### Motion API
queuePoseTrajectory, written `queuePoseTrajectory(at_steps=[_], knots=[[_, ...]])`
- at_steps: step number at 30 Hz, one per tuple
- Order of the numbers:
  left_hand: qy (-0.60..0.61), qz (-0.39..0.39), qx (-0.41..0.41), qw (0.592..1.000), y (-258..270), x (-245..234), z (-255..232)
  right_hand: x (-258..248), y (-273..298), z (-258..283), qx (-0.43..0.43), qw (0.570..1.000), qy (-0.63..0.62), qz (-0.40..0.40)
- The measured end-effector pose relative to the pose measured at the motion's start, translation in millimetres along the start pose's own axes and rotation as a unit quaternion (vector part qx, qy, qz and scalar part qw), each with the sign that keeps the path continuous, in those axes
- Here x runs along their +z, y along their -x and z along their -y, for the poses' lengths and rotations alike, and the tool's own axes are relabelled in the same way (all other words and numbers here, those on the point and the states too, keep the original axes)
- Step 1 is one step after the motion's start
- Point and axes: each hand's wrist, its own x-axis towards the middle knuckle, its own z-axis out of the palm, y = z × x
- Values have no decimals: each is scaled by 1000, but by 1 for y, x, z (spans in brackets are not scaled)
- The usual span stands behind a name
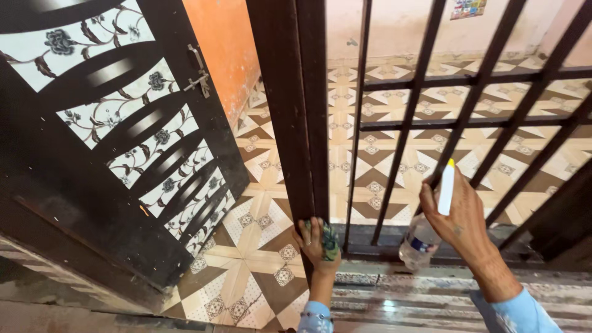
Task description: The person cleans a dark metal gate by spraying a liquid from a bottle and wiping the bars with a cloth. The person systematically moves along the gate, cleaning vertical and horizontal bars one by one.
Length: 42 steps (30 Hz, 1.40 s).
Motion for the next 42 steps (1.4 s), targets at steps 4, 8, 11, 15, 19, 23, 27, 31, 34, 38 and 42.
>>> queuePoseTrajectory(at_steps=[4,8,11,15,19,23,27,31,34,38,42], knots=[[72,119,-101,985,33,-40,-46,-5,-4,-3,5,1000,-2,28],[67,91,-168,979,-33,-97,-92,-6,-4,-10,7,999,1,50],[76,57,-160,983,-124,-135,-101,-6,-2,-14,-38,999,19,27],[163,-134,52,976,-279,-131,-106,-5,0,-15,-49,999,1,11],[11,-146,187,971,-365,-114,-113,-3,-1,-16,-40,999,16,0],[88,-103,128,982,-347,-71,-113,-2,1,-17,-31,999,25,-1],[75,-49,69,994,-272,-59,-107,-3,-1,-16,-52,998,28,-18],[59,10,52,997,-209,-58,-96,0,3,-19,-33,999,14,4],[25,65,43,997,-173,-62,-89,2,4,-20,-32,999,30,6],[32,117,3,993,-141,-64,-87,1,5,-21,-65,996,52,-5],[45,123,-19,991,-113,-72,-91,3,6,-20,-62,996,67,-17]])
